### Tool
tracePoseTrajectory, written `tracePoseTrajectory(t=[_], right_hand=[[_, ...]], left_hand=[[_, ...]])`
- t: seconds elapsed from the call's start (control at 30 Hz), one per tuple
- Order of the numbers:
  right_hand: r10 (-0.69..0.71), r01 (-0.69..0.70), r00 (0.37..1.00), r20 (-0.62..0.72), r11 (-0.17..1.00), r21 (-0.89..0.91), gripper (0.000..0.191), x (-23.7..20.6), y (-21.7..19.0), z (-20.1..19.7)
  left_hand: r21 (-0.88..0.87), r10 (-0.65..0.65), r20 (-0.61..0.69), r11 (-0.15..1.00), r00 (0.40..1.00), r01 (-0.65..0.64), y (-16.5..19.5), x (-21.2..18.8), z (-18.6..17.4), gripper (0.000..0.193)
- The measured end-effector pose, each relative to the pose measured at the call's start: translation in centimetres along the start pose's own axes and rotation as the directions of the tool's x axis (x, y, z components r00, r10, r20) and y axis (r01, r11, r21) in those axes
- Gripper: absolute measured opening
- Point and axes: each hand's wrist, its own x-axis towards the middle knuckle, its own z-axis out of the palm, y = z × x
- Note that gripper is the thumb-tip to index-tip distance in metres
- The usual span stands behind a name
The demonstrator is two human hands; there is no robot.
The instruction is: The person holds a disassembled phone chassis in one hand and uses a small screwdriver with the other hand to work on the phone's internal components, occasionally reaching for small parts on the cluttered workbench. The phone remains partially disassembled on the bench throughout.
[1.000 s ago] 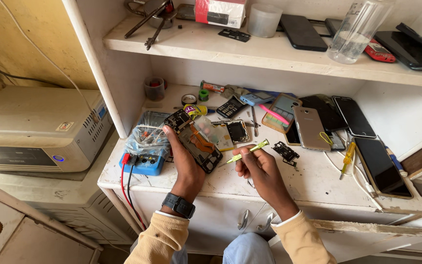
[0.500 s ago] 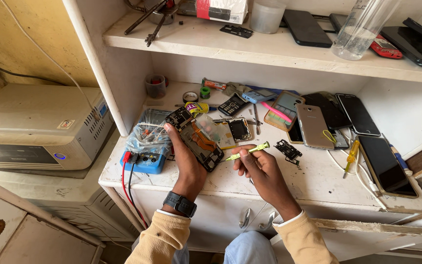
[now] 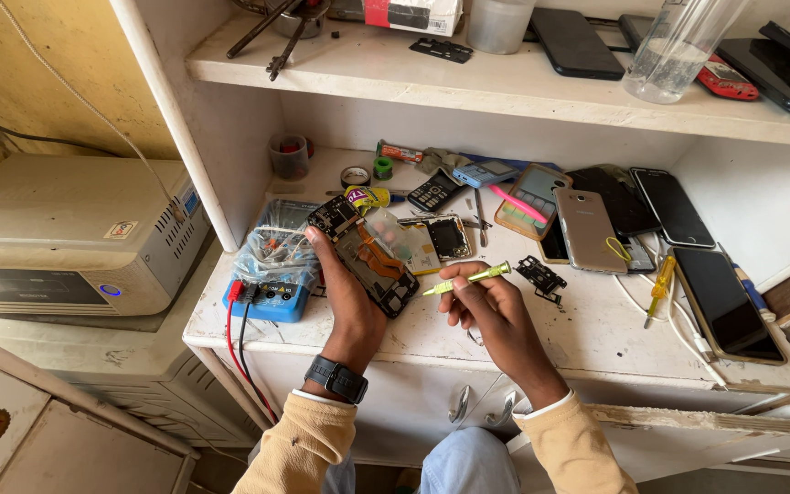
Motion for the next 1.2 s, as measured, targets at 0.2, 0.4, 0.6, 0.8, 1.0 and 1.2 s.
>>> tracePoseTrajectory(t=[0.2,0.4,0.6,0.8,1.0,1.2], right_hand=[[0.014,-0.010,0.997,0.072,0.998,-0.063,0.028,-0.2,0.0,0.0],[-0.012,0.019,0.997,0.078,0.996,-0.090,0.029,-0.3,0.3,0.3],[0.001,0.007,0.996,0.085,0.996,-0.085,0.030,-0.3,0.4,0.6],[-0.003,0.011,0.996,0.087,0.996,-0.092,0.030,-0.2,0.2,0.7],[-0.005,0.013,0.996,0.088,0.996,-0.092,0.030,0.0,0.0,0.9],[-0.014,0.023,0.995,0.100,0.996,-0.087,0.026,-0.9,0.2,1.4]], left_hand=[[0.008,-0.003,-0.033,1.000,0.999,0.004,-0.1,0.1,0.1,0.081],[-0.003,-0.003,-0.014,1.000,1.000,0.003,-0.1,0.0,-0.2,0.081],[0.014,0.007,-0.014,1.000,1.000,-0.007,0.0,0.0,-0.4,0.081],[0.004,-0.009,-0.026,1.000,1.000,0.009,0.3,0.0,-0.1,0.082],[-0.023,0.002,-0.013,1.000,1.000,-0.002,0.4,0.2,0.1,0.082],[-0.013,-0.008,-0.015,1.000,1.000,0.008,0.5,-0.6,-0.6,0.083]])
